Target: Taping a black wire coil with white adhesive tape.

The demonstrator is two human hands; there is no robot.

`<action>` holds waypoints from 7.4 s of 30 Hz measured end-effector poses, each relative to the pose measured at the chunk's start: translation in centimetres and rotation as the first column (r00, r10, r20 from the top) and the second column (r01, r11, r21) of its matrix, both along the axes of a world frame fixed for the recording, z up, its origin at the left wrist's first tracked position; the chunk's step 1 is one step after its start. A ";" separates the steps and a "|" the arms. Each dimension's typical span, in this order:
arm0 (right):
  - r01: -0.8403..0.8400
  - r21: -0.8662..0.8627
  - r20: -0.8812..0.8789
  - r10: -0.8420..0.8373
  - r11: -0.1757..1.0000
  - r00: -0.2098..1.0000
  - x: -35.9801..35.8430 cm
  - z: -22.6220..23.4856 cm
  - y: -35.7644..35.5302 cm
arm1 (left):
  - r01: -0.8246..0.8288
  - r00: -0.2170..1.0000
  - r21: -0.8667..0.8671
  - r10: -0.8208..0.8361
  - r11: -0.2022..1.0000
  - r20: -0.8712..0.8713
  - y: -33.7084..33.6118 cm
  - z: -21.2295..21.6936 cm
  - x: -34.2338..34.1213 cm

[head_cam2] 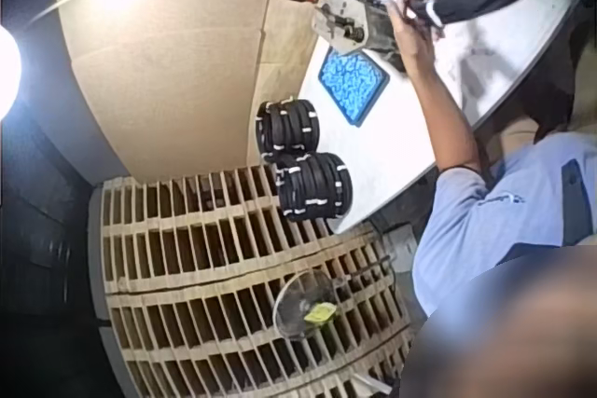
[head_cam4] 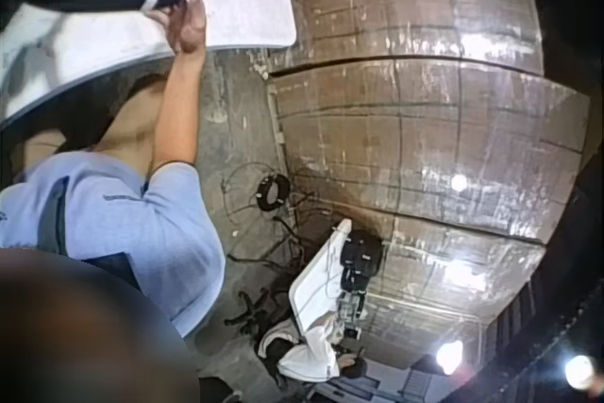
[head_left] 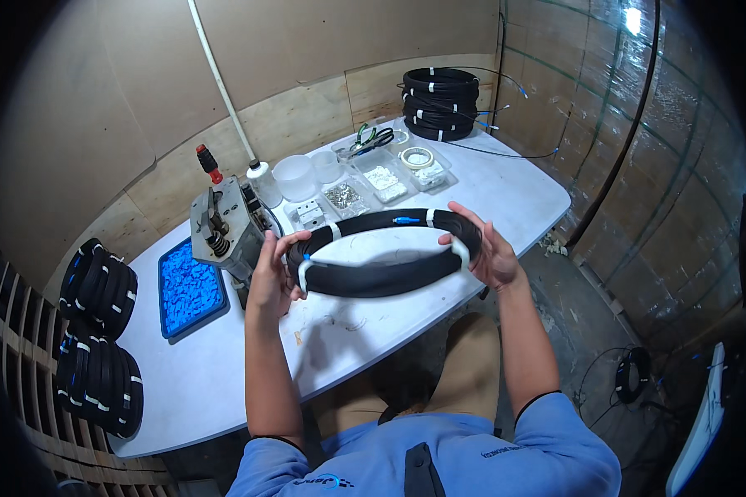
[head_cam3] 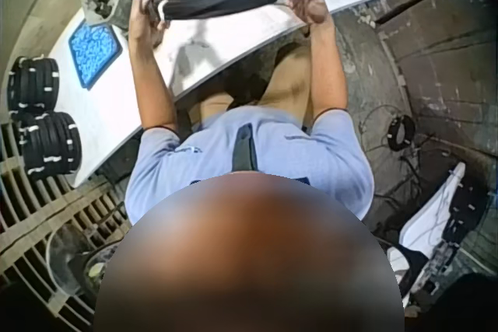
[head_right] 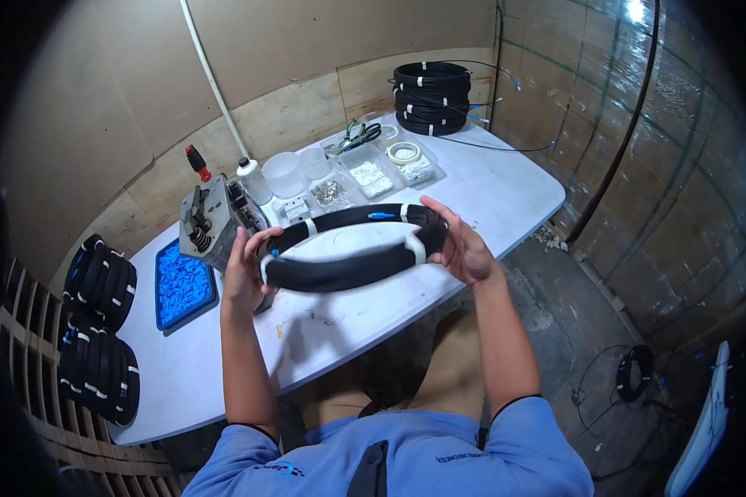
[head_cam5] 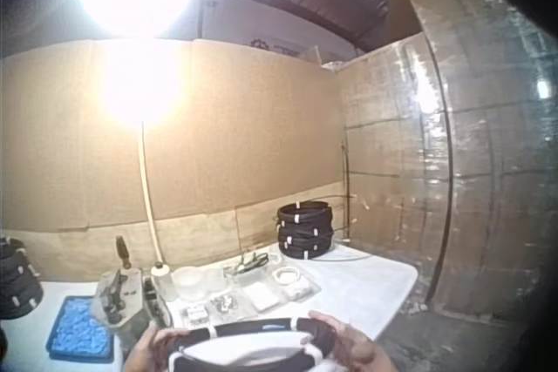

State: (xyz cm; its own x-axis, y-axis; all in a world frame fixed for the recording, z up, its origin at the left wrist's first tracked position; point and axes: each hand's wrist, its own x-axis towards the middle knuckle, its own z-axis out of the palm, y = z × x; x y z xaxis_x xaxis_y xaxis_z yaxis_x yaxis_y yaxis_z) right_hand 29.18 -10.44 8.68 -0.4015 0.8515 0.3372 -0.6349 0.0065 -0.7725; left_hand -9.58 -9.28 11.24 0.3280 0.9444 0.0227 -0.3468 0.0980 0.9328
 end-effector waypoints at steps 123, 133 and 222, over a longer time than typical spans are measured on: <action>0.513 -0.388 0.150 -0.497 0.766 0.855 -4.7 -4.1 -0.3 | -0.292 0.956 -0.003 0.292 0.956 -0.012 -1.7 -2.1 5.0; 0.601 -0.167 0.305 -0.539 0.781 0.785 -4.2 -2.6 -1.1 | -0.335 0.941 -0.024 0.333 0.942 -0.056 -1.5 -4.0 5.1; 0.417 0.333 0.208 -0.497 0.846 0.842 -1.1 1.7 0.3 | -0.218 0.935 0.489 0.324 0.844 -0.142 -2.1 -0.6 3.8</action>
